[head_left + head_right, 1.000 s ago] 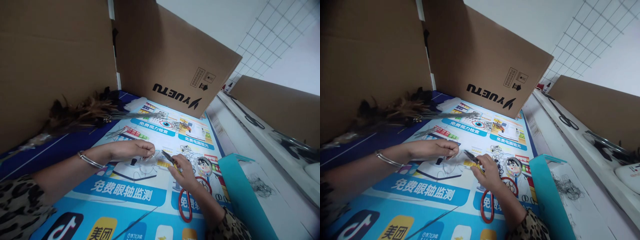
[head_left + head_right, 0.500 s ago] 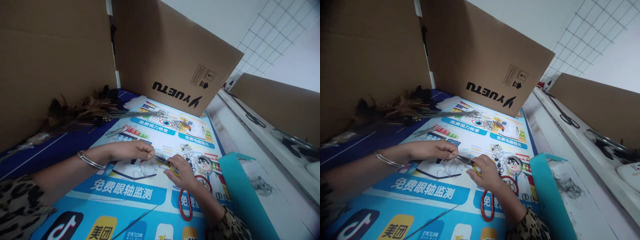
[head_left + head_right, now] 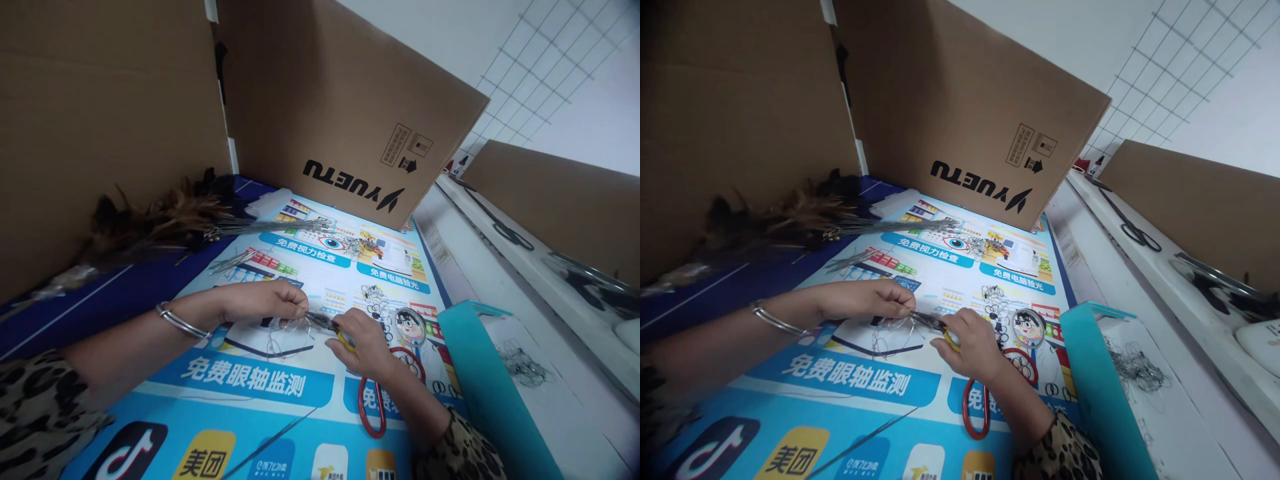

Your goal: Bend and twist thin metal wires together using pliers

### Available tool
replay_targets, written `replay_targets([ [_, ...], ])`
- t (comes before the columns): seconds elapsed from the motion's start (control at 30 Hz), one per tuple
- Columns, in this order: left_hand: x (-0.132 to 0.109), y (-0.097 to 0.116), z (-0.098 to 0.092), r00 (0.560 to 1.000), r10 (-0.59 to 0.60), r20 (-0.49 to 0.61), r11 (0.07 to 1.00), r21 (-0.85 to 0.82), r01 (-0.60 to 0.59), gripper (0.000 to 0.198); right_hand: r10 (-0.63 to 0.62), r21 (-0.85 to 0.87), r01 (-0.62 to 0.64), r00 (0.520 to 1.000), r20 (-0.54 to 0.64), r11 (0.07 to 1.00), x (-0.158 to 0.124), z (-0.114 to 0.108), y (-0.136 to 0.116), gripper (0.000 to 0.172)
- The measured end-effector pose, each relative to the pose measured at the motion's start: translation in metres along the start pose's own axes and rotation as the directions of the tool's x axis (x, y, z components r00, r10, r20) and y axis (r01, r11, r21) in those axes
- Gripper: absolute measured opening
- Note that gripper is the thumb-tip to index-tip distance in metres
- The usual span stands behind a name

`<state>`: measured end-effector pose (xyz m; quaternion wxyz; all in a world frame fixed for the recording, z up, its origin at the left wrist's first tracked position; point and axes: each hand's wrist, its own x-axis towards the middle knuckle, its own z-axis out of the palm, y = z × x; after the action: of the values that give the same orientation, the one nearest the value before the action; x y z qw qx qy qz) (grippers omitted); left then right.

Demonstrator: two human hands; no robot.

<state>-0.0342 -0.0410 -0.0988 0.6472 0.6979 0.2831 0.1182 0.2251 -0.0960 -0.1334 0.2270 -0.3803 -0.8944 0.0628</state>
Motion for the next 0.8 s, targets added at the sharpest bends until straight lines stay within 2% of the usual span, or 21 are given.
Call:
replay_targets([
  [0.23,0.0028,-0.0053,0.0,0.998,-0.009,-0.06,0.999,0.032,0.011,0.021,0.024,-0.058,-0.025,1.0,-0.01,0.998,0.0002,0.0006,-0.0018,0.034],
  [0.8,0.0038,0.0022,0.0053,0.986,-0.007,-0.166,0.977,0.209,0.042,0.028,0.065,-0.056,-0.065,0.998,-0.011,0.996,-0.0001,0.0034,-0.0011,0.03],
])
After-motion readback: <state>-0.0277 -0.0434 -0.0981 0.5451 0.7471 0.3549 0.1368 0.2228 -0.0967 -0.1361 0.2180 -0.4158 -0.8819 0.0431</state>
